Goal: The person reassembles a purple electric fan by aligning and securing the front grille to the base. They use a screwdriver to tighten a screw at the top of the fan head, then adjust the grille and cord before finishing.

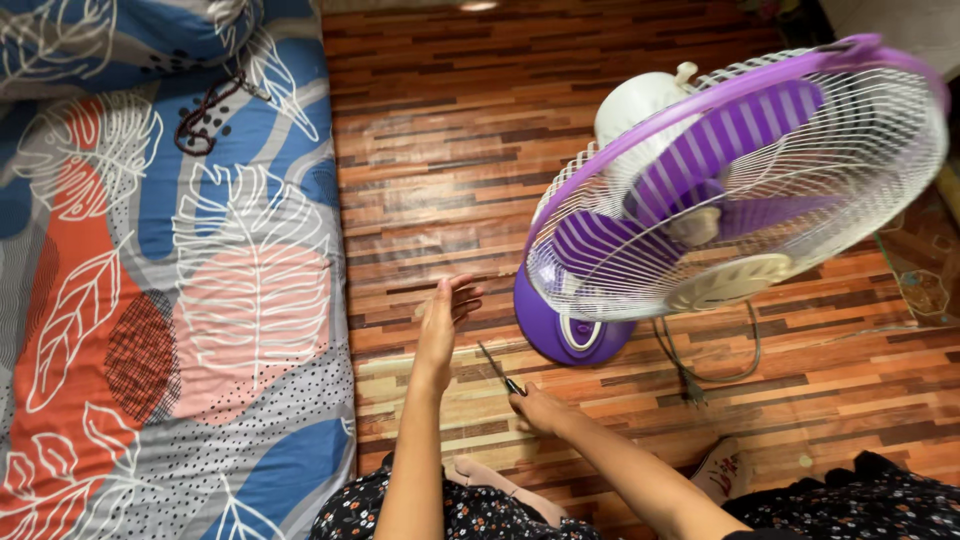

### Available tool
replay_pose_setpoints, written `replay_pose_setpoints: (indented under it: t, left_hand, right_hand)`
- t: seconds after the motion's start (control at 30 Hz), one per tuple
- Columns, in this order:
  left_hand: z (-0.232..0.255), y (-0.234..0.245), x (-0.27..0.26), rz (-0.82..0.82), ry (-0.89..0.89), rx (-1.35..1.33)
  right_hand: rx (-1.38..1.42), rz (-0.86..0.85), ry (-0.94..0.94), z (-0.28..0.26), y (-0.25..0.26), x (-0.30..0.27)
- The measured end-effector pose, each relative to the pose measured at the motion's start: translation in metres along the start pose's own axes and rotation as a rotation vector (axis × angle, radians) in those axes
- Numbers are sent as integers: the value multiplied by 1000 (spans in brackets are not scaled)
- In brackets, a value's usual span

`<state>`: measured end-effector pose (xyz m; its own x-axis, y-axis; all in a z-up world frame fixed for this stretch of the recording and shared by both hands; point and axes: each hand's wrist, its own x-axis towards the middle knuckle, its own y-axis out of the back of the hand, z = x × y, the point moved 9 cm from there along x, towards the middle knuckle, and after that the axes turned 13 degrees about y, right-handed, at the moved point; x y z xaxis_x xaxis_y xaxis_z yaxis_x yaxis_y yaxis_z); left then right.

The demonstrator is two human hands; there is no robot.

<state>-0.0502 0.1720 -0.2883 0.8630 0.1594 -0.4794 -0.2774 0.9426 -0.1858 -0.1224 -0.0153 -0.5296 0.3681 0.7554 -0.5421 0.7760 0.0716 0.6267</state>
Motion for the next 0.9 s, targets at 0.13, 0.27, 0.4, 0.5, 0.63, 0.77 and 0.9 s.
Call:
replay_pose_setpoints:
  t: [0.13,0.27,0.4,0.5,0.63,0.77,0.9]
  left_hand:
    - [-3,4,-1,35,20,55]
    - [0,1,-5,45,15,115]
    - [10,-6,-14,70,-48,203]
    - [40,-21,-30,68,-317,222]
    - [74,-44,-70,234,-604,367]
    - [127,-80,-114,354,-926,379]
    - [201,-146,-131,345,-1205,473]
  right_hand:
    - [141,244,80,6,42,-40]
    - [317,541,319,6,110,-89]
    - [431,457,72,30,146,-138]
    - [566,521,78,28,183,-177]
    - [550,653,231,18,229,-239]
    - [728,754,251,23,257,-291]
    - [838,925,364,25,299,-343]
